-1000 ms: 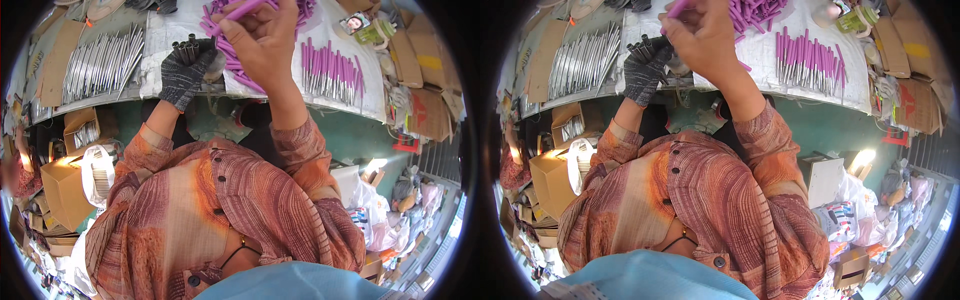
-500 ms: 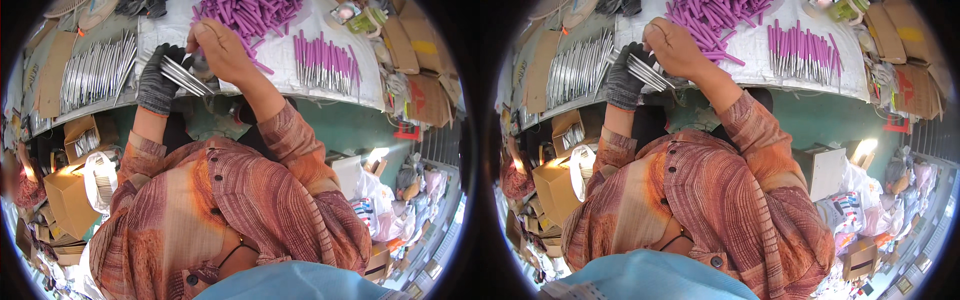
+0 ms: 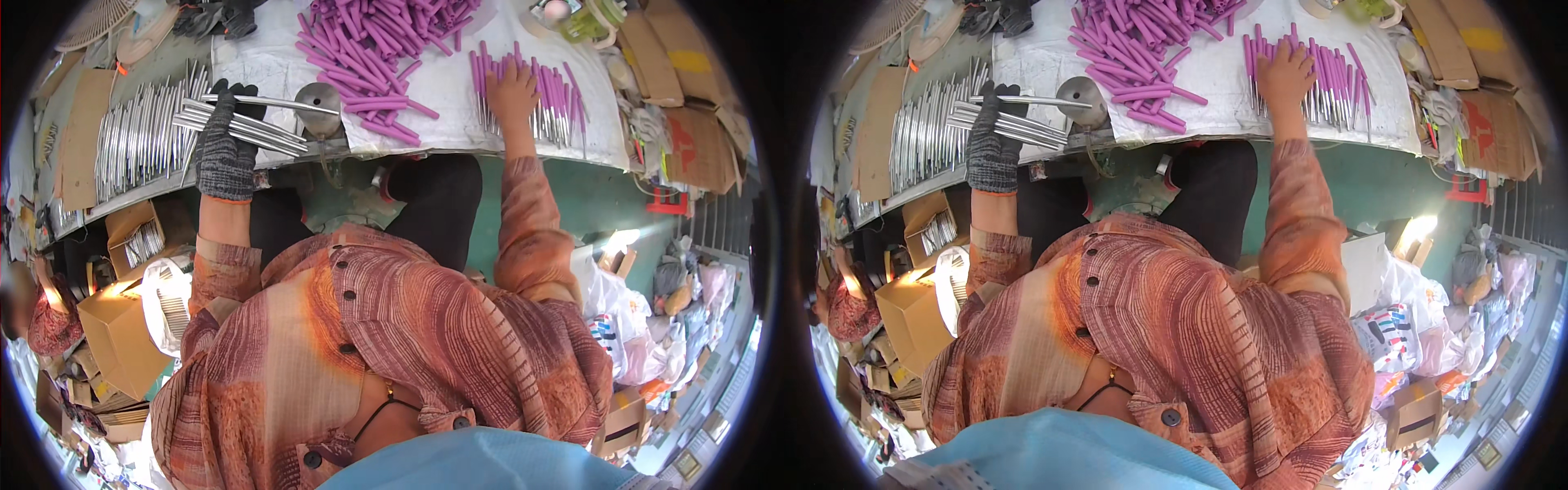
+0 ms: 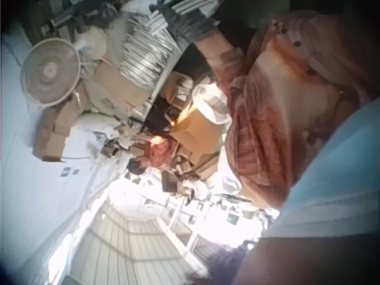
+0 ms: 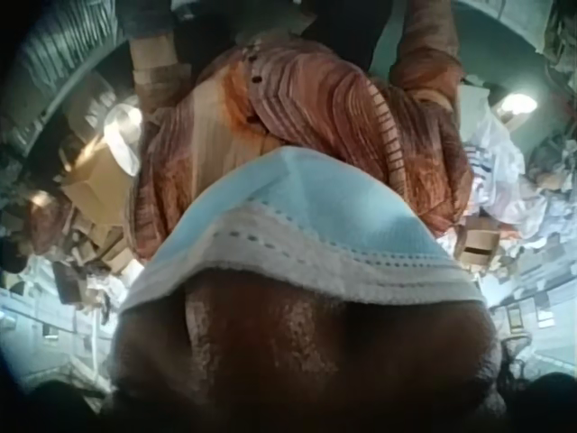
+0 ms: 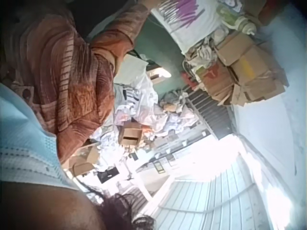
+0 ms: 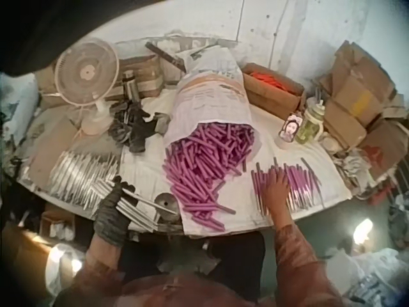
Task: Assembling metal pins into purple plastic sleeves at a factory workbench.
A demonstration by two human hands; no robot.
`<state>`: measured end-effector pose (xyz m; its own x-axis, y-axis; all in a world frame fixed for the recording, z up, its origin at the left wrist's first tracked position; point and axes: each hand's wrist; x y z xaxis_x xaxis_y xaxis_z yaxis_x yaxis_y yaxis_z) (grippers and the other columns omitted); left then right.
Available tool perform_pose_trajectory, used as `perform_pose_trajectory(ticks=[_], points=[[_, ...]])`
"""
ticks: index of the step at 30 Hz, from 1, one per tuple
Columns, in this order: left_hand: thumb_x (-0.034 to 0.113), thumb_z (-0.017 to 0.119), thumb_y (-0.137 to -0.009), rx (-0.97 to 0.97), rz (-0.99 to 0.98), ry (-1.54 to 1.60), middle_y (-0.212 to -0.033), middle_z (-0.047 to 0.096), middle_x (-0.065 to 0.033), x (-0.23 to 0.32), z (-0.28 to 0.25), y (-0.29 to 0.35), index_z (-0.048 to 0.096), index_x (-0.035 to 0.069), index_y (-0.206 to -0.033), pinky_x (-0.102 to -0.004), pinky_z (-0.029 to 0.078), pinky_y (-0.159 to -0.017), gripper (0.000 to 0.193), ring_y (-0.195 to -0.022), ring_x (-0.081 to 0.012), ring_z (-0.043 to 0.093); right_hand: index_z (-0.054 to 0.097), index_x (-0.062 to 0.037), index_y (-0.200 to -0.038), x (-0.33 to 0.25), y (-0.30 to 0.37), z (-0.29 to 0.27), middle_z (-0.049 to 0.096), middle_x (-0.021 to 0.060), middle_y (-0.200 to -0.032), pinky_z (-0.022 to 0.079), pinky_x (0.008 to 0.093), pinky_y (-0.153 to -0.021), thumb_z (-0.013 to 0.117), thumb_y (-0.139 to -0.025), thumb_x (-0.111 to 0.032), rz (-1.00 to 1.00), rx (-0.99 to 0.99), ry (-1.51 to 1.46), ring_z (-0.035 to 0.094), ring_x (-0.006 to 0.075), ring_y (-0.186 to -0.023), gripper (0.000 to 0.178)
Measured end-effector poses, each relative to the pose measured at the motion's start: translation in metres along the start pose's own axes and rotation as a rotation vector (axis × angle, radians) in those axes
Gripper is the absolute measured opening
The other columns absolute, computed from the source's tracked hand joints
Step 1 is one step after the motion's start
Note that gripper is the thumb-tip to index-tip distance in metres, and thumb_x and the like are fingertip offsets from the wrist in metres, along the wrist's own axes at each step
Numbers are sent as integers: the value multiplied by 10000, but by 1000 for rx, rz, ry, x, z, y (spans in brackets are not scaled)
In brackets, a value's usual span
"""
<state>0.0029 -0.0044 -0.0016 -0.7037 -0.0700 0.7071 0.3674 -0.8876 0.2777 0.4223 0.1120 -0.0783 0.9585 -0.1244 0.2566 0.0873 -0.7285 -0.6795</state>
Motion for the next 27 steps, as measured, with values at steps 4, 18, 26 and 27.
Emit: perform_pose_trajectory(ticks=[4, 18, 26, 27], points=[[71, 559, -873, 33, 123, -119, -1112, 552, -156, 10, 10, 6, 471, 14, -1200, -427, 483, -908, 343, -1039, -299, 565, 582, -77, -1003, -83, -9, -44, 640, 131, -985, 469, 398, -781, 647, -779, -298, 42, -390, -1054, 598, 331, -926, 321], [110, 632, -845, -285, 658, -1045, -869, 642, 11, -4, 60, 40, 641, 45, -1001, -202, 445, -625, 169, -692, -67, 590, 552, 12, -981, -100, -41, -173, 624, 96, -789, 510, 262, -602, 628, -802, -37, 328, -360, -1764, 643, 156, -737, 201], [157, 703, -784, -331, 451, -838, -826, 663, -36, -31, 46, 25, 646, 34, -993, -256, 474, -670, 249, -733, -95, 603, 480, 46, -991, -115, -58, -220, 617, 140, -796, 582, 288, -586, 615, -835, -33, 483, -83, -2101, 662, 218, -685, 221], [172, 713, -775, -343, 477, -945, -831, 663, -40, -31, 43, 20, 647, 31, -991, -256, 474, -673, 266, -740, -96, 604, 480, 46, -991, -116, -58, -220, 617, 140, -796, 582, 288, -586, 615, -835, -33, 477, -87, -2105, 662, 218, -685, 221]])
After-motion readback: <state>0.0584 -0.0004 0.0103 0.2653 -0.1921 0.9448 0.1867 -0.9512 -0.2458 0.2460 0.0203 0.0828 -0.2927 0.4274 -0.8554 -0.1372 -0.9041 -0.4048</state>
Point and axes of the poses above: each hand's wrist, its own y-axis away from the middle knuckle, its own z-axis out of the palm, x = y × z
